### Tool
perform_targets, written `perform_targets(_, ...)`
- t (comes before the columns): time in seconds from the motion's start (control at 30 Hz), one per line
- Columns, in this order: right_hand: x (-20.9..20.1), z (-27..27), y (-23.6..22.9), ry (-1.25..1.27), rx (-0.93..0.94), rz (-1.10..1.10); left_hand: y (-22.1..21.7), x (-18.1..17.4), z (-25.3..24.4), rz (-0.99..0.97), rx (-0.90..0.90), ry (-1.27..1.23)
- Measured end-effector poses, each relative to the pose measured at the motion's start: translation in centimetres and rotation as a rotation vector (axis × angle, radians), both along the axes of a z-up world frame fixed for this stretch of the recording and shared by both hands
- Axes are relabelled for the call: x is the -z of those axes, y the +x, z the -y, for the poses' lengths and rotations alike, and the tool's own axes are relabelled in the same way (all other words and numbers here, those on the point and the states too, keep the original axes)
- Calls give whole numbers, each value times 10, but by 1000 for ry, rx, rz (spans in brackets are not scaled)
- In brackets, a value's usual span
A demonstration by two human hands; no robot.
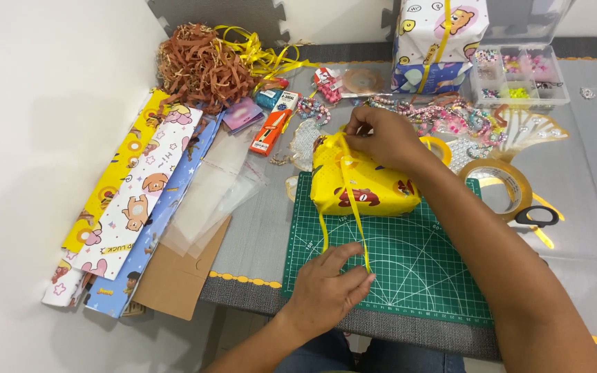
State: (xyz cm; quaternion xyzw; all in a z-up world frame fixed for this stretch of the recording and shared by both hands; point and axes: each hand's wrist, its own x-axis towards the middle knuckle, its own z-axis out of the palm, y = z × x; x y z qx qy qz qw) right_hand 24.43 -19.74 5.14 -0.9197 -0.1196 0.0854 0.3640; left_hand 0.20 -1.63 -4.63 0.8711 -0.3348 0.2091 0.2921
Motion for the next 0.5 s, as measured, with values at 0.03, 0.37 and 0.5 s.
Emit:
perform_targets(0.03, 2, -1, 2, -1, -3, 5, 0, -7, 0, 5, -3, -1)
perform_targets(0.37, 6, -5, -1, -54, -47, 214, -26, -22, -42, -39, 103, 67)
perform_targets(0.5, 6, -3, -2, -10, -48, 179, -51, -7, -66, -204, -72, 54)
